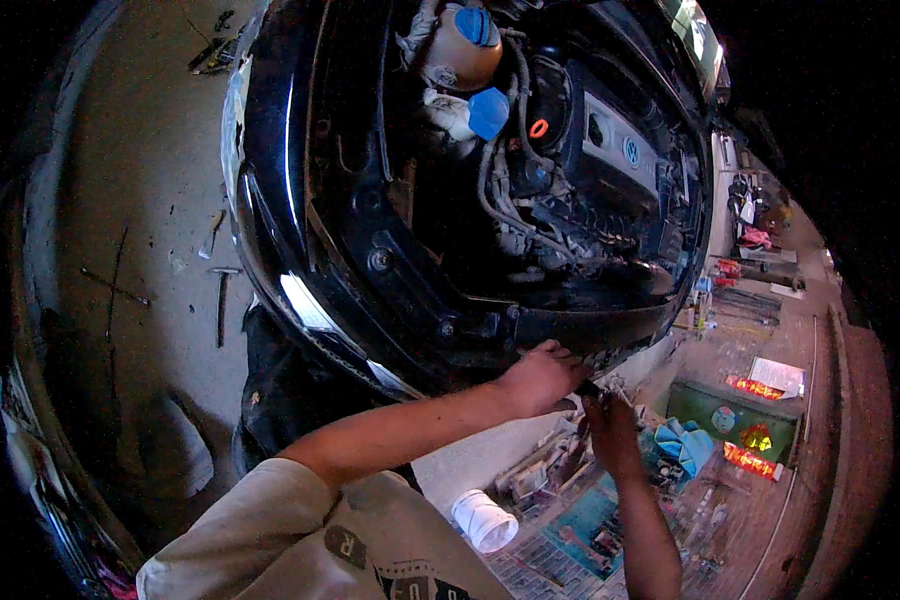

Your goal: The person uses a screwdriver to remove screws from the front bumper of a black car. They then detach a plastic trim piece from the lower edge of the bumper and place it on the floor. The person also manipulates the headlight area and the bumper cover itself.

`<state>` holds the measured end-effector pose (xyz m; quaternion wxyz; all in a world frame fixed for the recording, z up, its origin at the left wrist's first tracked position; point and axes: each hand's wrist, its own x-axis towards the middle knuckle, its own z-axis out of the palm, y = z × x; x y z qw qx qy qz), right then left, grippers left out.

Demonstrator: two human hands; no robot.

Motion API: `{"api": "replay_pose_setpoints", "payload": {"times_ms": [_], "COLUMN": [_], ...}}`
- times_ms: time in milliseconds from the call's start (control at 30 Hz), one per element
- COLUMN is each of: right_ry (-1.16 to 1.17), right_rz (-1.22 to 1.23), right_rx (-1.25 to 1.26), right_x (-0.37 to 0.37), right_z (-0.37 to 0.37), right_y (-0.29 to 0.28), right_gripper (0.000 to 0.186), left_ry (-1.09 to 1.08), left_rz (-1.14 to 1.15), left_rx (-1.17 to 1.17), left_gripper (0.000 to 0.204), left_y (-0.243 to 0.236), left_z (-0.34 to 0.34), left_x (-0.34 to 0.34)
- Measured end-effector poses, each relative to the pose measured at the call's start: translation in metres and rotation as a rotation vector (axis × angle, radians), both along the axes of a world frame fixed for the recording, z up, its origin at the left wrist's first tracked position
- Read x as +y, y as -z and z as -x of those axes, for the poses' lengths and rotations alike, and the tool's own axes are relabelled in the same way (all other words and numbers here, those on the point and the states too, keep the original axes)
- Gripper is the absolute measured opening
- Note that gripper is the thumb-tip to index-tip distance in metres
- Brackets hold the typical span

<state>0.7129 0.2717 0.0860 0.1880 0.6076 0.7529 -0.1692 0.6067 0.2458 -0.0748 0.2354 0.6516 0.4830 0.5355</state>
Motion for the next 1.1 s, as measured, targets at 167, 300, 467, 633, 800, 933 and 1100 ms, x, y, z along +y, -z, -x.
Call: {"api": "replay_pose_setpoints", "payload": {"times_ms": [167, 300, 467, 633, 800, 933, 1100], "right_ry": [-0.507, -0.865, 0.343, -0.731, 0.043, -0.206, -0.796], "right_rz": [-0.259, -0.430, 0.234, -0.410, -0.051, -0.138, -0.337], "right_rx": [-0.092, -0.132, 0.227, -0.059, 0.000, -0.027, -0.054], "right_x": [0.002, 0.020, 0.008, 0.015, 0.008, 0.010, 0.026], "right_z": [-0.004, 0.021, -0.011, 0.005, 0.009, -0.005, 0.010], "right_y": [0.004, 0.001, 0.005, 0.006, 0.005, 0.006, 0.001], "right_gripper": [0.021, 0.025, 0.026, 0.023, 0.023, 0.021, 0.026], "left_ry": [0.093, 0.189, -0.075, 0.305, -0.044, -0.022, 0.198], "left_rz": [0.046, 0.072, -0.044, 0.184, -0.014, 0.039, 0.063], "left_rx": [-0.024, -0.025, -0.087, -0.001, -0.019, -0.064, 0.029], "left_gripper": [0.036, 0.034, 0.037, 0.040, 0.040, 0.039, 0.029], "left_y": [0.001, 0.002, -0.001, -0.012, 0.003, 0.003, -0.009], "left_z": [-0.001, 0.014, 0.001, 0.022, -0.003, -0.008, 0.013], "left_x": [0.004, 0.007, 0.003, 0.009, 0.010, 0.012, 0.009]}}
